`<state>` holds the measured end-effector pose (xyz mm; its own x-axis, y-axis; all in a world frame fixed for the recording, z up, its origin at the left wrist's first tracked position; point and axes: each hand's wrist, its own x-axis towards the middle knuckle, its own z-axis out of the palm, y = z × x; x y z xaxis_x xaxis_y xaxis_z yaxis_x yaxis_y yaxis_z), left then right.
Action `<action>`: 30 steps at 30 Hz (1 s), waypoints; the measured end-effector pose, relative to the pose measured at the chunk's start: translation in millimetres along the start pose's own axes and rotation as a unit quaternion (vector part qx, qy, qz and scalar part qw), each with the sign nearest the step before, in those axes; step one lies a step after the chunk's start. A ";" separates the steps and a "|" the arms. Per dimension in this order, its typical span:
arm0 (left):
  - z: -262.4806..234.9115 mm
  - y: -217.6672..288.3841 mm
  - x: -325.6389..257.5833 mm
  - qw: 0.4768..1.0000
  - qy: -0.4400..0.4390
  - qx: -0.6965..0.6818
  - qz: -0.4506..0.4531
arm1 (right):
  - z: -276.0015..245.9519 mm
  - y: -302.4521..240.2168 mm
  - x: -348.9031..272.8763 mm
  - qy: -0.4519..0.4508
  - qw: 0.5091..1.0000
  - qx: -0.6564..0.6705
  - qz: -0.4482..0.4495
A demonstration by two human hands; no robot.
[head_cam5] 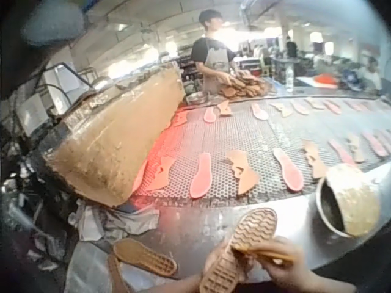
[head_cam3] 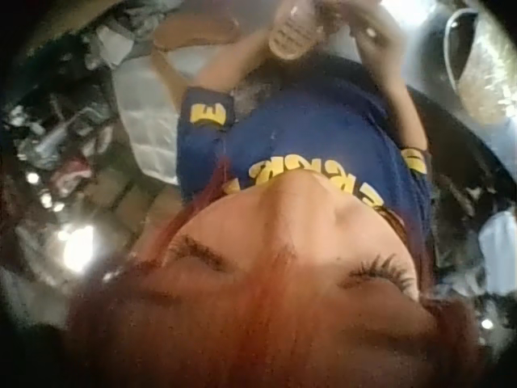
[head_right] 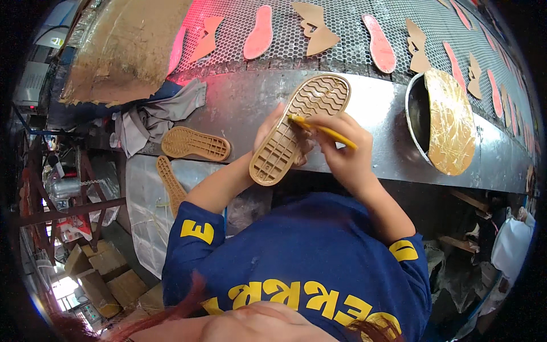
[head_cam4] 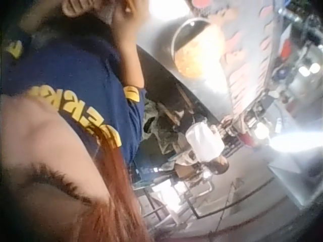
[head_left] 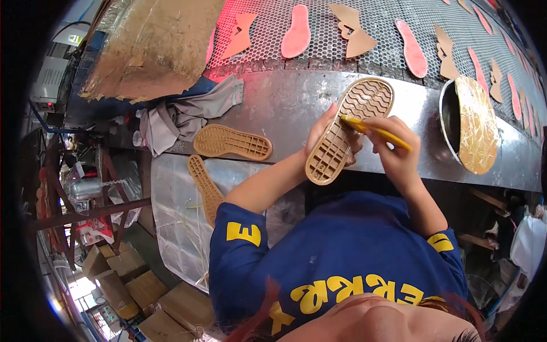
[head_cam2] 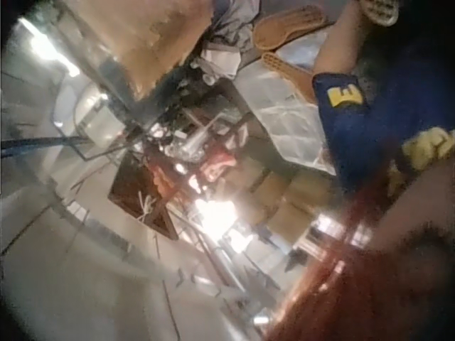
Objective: The person applies a yellow adhesive to the bottom of a shoe sole using a yellow brush. They repeatedly dip the brush into a container of glue and spread it across the textured surface of the sole, then place the treated sole onto a conveyor belt.
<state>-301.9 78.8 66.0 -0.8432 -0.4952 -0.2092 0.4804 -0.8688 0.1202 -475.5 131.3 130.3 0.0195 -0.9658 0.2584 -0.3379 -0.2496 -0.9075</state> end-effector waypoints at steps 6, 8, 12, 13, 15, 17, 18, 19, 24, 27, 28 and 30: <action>2.1 -2.4 9.4 0.998 0.037 0.037 0.023 | 8.0 -11.3 -17.3 -0.115 0.990 0.072 -0.042; -15.6 2.3 5.5 1.000 -0.001 0.002 0.016 | -1.9 5.8 0.4 -0.033 0.998 -0.014 -0.044; -23.6 10.4 12.5 0.988 -0.102 0.097 0.061 | -15.3 38.0 1.7 0.159 0.974 0.163 0.010; -20.4 14.8 12.8 0.985 -0.097 0.119 0.076 | -18.8 43.2 0.5 0.194 0.966 0.159 -0.059; -26.2 26.2 17.9 0.970 -0.007 0.229 0.085 | -28.5 70.4 5.2 0.235 0.954 0.031 -0.182; -3.6 18.9 17.9 0.963 0.053 0.243 0.106 | -32.5 95.2 10.1 0.253 0.940 -0.085 -0.211; 5.9 17.4 17.6 0.958 0.086 0.244 0.126 | -30.9 102.4 11.6 0.248 0.937 -0.111 -0.221; 12.0 21.4 21.2 0.959 0.079 0.240 0.127 | -30.5 102.9 9.9 0.245 0.944 -0.097 -0.200; 57.4 118.6 81.2 0.901 0.015 0.332 0.278 | -32.8 106.9 10.7 0.259 0.938 -0.085 -0.212; 79.6 229.0 114.2 0.860 0.032 0.266 0.435 | -26.2 110.2 1.9 0.220 0.953 -0.059 -0.202; 74.1 250.8 111.8 0.858 0.090 0.199 0.465 | -22.6 107.4 -3.3 0.202 0.959 -0.051 -0.194; 76.3 239.3 123.8 0.869 0.133 0.163 0.449 | -31.2 107.0 -0.7 0.201 0.961 -0.069 -0.177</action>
<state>-309.7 -190.4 143.0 -0.0580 -0.9933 -0.1004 0.7853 -0.1075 0.6097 -541.0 107.4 43.3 -0.2007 -0.7104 0.6746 -0.4991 -0.5184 -0.6944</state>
